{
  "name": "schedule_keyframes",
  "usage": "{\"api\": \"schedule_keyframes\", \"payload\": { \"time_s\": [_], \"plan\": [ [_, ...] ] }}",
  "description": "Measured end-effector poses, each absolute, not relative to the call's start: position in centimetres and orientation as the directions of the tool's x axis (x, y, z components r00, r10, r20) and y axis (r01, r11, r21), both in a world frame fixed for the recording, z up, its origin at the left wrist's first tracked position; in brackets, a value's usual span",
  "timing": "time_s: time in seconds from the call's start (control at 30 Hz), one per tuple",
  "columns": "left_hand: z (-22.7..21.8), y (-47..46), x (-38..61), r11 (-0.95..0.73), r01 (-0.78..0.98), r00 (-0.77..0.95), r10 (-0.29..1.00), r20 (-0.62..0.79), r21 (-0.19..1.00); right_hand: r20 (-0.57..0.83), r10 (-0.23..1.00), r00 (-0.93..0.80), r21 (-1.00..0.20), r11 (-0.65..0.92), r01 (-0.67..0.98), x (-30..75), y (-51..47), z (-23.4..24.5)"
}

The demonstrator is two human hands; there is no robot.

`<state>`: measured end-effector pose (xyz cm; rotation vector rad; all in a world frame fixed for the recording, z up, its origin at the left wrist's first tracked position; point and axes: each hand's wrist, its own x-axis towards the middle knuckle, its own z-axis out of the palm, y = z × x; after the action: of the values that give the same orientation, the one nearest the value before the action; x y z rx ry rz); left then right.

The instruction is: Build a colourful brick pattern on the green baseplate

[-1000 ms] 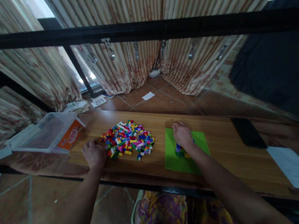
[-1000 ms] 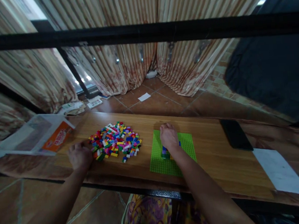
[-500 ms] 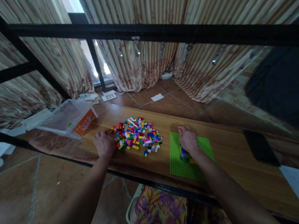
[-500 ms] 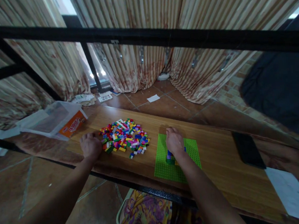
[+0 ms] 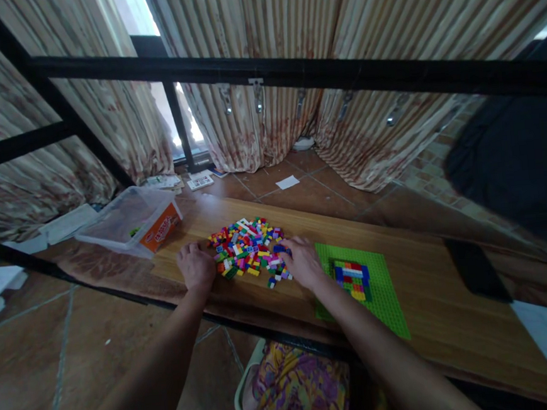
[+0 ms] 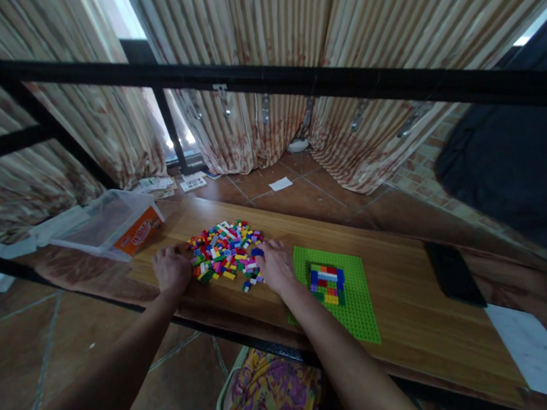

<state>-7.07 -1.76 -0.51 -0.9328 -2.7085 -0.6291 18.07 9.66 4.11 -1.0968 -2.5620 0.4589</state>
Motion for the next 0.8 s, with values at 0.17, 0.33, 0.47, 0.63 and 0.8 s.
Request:
{"api": "schedule_keyframes", "payload": {
  "time_s": [0.17, 0.33, 0.47, 0.63, 0.8],
  "plan": [
    [-0.6, -1.9, -7.1, 0.695, 0.651, -0.756, 0.555, 0.346, 0.306, 0.007, 0.772, -0.636, -0.336, 0.601, 0.725, 15.3, 10.2, 4.5],
    [-0.5, -1.8, -7.2, 0.711, 0.647, -0.759, 0.564, 0.325, 0.276, -0.024, 0.807, -0.59, -0.36, 0.544, 0.758, 14.6, 10.1, 4.3],
    [-0.1, -1.7, -7.1, 0.714, 0.639, -0.767, 0.559, 0.316, 0.287, 0.021, 0.805, -0.592, -0.367, 0.558, 0.745, 14.4, 9.6, 4.9],
    [0.0, -1.8, -7.1, 0.712, 0.637, -0.769, 0.562, 0.303, 0.296, 0.165, 0.831, -0.532, -0.623, 0.506, 0.597, 15.7, 7.9, 5.9],
    [0.2, -1.8, -7.2, 0.715, 0.641, -0.767, 0.581, 0.272, 0.28, 0.065, 0.902, -0.426, -0.974, 0.15, 0.168, 19.8, 4.7, 5.7]
  ]
}}
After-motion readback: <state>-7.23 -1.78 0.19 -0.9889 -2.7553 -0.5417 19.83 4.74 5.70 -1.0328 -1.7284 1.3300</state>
